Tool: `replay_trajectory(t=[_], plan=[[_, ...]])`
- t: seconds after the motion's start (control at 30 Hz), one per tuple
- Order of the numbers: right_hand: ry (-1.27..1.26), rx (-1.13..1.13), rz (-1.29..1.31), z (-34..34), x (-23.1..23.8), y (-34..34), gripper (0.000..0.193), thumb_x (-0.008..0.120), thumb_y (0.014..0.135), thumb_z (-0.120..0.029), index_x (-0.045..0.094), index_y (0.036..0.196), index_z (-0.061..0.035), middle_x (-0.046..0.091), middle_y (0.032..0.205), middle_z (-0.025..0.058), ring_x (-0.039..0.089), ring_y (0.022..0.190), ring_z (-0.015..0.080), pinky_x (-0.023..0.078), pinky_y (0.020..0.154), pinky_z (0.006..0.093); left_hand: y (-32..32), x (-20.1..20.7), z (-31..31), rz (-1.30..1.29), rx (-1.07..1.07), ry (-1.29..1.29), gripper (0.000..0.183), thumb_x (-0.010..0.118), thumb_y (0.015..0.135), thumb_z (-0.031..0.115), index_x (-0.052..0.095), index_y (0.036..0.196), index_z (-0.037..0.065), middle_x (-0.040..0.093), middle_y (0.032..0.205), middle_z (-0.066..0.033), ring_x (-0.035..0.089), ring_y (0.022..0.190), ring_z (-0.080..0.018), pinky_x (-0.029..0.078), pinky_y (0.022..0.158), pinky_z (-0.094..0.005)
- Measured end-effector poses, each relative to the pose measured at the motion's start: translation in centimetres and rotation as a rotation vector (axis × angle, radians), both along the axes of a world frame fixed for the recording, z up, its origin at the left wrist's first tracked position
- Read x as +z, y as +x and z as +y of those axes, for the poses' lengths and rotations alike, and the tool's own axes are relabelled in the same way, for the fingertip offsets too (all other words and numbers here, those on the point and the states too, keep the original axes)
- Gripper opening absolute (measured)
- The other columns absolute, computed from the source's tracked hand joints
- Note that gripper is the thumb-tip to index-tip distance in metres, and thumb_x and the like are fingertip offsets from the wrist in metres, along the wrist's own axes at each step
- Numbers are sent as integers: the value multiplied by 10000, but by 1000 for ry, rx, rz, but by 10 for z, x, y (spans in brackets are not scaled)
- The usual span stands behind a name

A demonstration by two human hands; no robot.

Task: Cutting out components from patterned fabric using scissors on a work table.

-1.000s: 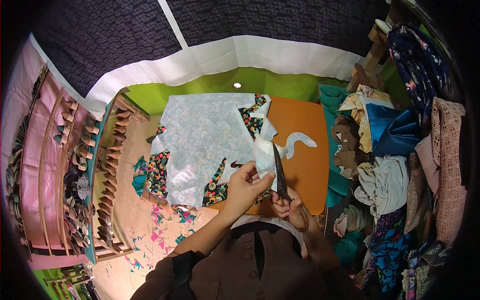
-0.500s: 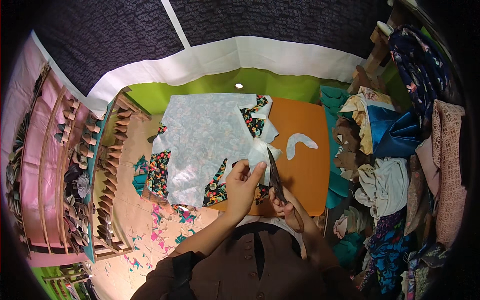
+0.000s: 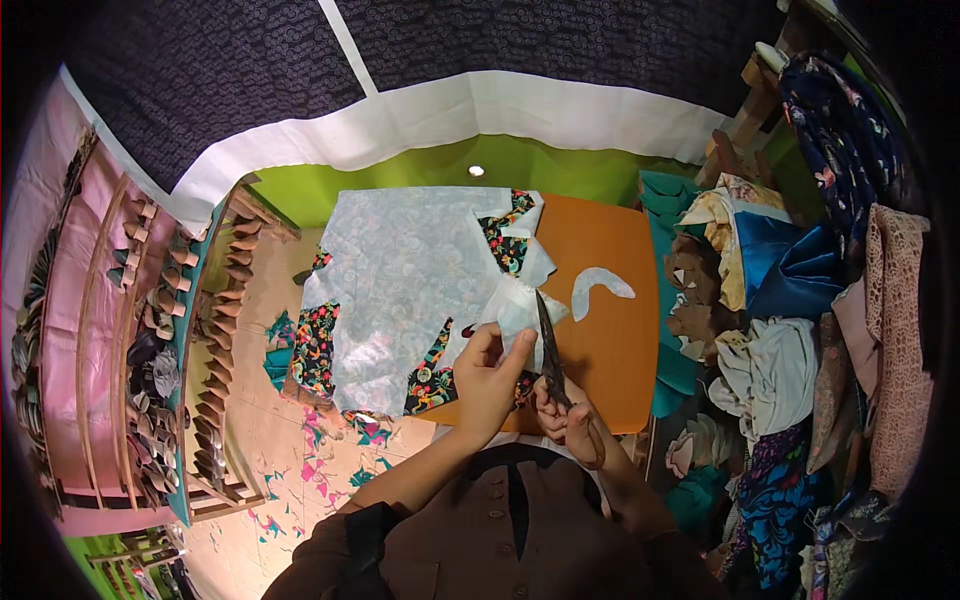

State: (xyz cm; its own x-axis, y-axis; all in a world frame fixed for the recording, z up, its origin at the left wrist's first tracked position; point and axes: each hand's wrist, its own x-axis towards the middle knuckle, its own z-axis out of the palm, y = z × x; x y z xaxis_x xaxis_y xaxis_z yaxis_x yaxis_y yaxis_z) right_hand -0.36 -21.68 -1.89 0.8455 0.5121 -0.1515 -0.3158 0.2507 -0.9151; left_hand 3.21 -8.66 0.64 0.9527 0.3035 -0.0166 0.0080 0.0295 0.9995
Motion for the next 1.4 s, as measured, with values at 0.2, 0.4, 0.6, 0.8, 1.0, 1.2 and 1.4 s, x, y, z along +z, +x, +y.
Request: replay_trajectory(t=[0.2,0.4,0.6,0.8,1.0,1.2,1.4], plan=[[-17,-2,42,0,1,-2,762,367,621,-764,393,873,-45,313,691,-45,278,542,18,226,446,154,3,-4,-1,-16,-4,-82,176,635,766,148,519,724,23,363,572,81,287,501,12,215,423,-167],[-44,-32,-26,-3,-5,-2,757,353,636,-761,394,892,-49,304,684,-47,282,552,21,230,458,156,0,7,0,37,-95,-40,120,614,776,115,558,804,12,505,635,45,394,531,8,297,467,-147],[-100,-46,-96,-2,8,1,714,331,684,-732,401,860,-44,314,679,-39,279,547,29,231,464,165,0,5,-3,34,-57,-118,135,621,773,129,564,795,9,439,608,72,344,523,15,253,441,-150],[-79,-66,-21,1,0,-3,686,355,702,-707,410,827,-35,340,687,-30,291,548,33,238,466,173,-1,3,1,42,-75,-88,131,619,773,121,565,801,5,454,618,67,356,530,13,263,447,-151],[-84,-36,-44,-5,-2,-5,764,389,648,-737,427,907,-19,349,713,-25,302,581,29,262,488,159,-3,12,1,31,-114,-66,128,619,769,108,563,813,3,496,634,52,371,533,17,271,446,-148],[-50,-95,-30,0,-3,-3,847,377,595,-780,405,966,-19,339,739,-40,295,577,15,258,489,137,-4,1,0,30,-162,-134,126,614,769,101,561,819,-2,537,665,36,408,545,14,307,453,-149],[-22,-46,36,-2,1,-6,801,402,582,-781,405,904,-47,333,723,-42,297,558,11,242,459,139,-5,6,-3,29,-149,-137,122,615,768,101,560,807,0,538,666,36,411,545,12,315,457,-147]])
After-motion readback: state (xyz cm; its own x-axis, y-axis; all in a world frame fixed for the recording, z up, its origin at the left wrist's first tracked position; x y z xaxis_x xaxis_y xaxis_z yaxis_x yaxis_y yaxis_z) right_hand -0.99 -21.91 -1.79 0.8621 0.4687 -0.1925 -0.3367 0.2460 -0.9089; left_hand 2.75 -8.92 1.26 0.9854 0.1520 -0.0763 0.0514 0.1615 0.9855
